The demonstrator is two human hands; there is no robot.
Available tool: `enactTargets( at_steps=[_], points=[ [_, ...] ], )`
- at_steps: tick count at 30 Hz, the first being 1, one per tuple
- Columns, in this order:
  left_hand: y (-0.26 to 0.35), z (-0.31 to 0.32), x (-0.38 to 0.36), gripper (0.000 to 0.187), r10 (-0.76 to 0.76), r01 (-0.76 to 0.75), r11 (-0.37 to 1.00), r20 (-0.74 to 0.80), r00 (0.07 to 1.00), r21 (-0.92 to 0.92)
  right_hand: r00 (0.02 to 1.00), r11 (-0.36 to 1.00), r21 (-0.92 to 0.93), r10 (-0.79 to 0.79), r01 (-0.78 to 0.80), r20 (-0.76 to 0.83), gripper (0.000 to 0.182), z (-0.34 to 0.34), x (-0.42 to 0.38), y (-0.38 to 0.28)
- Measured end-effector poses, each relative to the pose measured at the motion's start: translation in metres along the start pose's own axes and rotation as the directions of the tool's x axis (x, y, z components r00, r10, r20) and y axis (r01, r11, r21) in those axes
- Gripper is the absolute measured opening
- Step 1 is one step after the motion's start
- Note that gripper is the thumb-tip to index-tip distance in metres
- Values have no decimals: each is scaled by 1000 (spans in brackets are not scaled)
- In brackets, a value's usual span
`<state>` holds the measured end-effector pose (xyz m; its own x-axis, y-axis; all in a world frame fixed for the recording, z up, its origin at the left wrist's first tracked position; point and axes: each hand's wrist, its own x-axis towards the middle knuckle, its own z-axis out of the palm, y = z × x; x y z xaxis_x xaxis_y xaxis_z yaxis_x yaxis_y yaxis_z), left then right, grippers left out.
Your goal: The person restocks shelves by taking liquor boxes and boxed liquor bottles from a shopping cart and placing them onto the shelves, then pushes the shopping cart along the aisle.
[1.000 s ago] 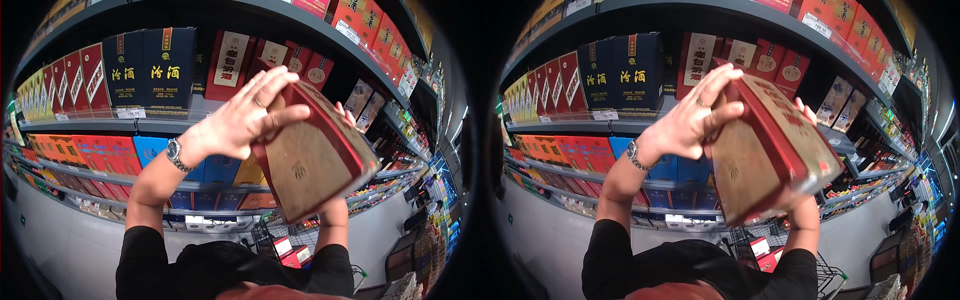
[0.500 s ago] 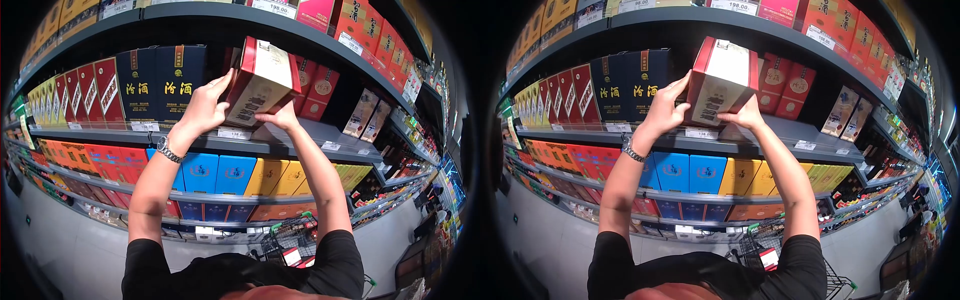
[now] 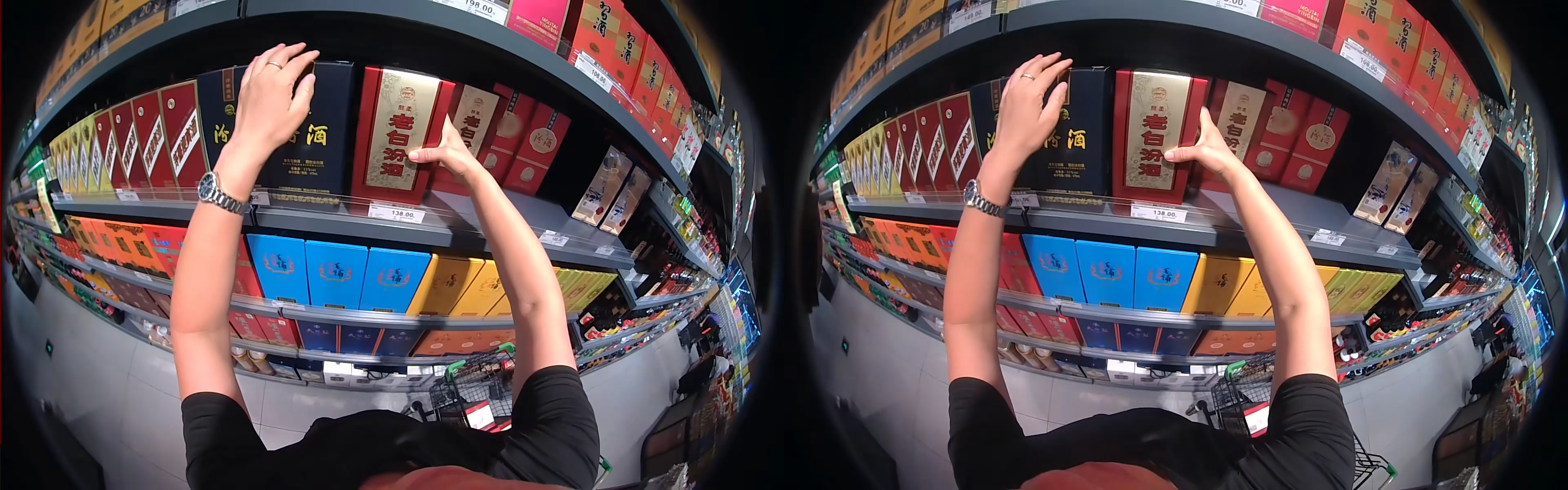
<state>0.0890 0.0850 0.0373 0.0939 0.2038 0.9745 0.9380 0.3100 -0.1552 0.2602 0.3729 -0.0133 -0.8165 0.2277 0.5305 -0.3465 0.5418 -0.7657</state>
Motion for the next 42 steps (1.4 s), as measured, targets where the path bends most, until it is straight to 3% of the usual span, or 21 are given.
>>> enactTargets(
  at_steps=[4,6,15,21,23,24,26,27,29,30,31,34,37,39,41,42],
  points=[
    [-21,15,-4,41,-110,79,983,191,975,163,1000,999,-32,-28,28,-13,120,4,0,13],
    [-19,14,-5,40,-89,55,982,186,979,180,996,994,-86,-74,69,-54,133,7,3,28],
    [-28,11,-5,39,4,-41,976,172,985,213,995,999,-3,-43,43,-89,126,22,-3,30],
    [-41,12,-10,42,35,-68,961,127,991,268,1000,999,52,1,0,-27,116,32,-30,17],
    [-44,7,-7,43,76,-116,953,148,986,280,993,994,-50,97,-101,-70,113,32,-38,18],
    [-46,5,-6,43,72,-119,954,174,982,275,986,965,-250,44,-84,-162,110,32,-50,15],
    [-45,2,-4,43,99,-148,954,194,976,260,962,934,-353,-143,53,-234,104,28,-63,26],
    [-46,1,-3,43,96,-153,955,227,969,253,943,919,-384,-201,89,-265,101,27,-72,23],
    [-8,-18,-1,47,-103,68,988,265,959,135,879,910,-351,-341,220,-333,86,24,-95,22],
    [-8,-16,-5,44,1,-31,985,171,985,170,857,896,-368,-380,249,-347,81,22,-110,18],
    [-1,-17,-8,41,-11,-9,990,140,990,142,832,879,-390,-419,273,-363,76,19,-127,15],
    [-43,5,-16,50,133,-142,986,96,987,92,775,861,-420,-465,286,-427,64,13,-193,6],
    [22,-19,-48,54,126,-127,990,12,992,68,689,799,-563,-531,213,-493,61,-7,-270,20],
    [50,-28,-95,51,89,-89,996,62,994,-14,624,868,-494,-408,41,-666,56,-20,-332,40],
    [75,-28,-164,43,139,-113,980,158,978,-166,426,981,-170,-115,-94,-898,53,-32,-403,71],
    [83,-26,-209,41,179,-114,960,247,952,-257,315,960,-117,-31,-256,-948,50,-41,-447,92]
  ],
)
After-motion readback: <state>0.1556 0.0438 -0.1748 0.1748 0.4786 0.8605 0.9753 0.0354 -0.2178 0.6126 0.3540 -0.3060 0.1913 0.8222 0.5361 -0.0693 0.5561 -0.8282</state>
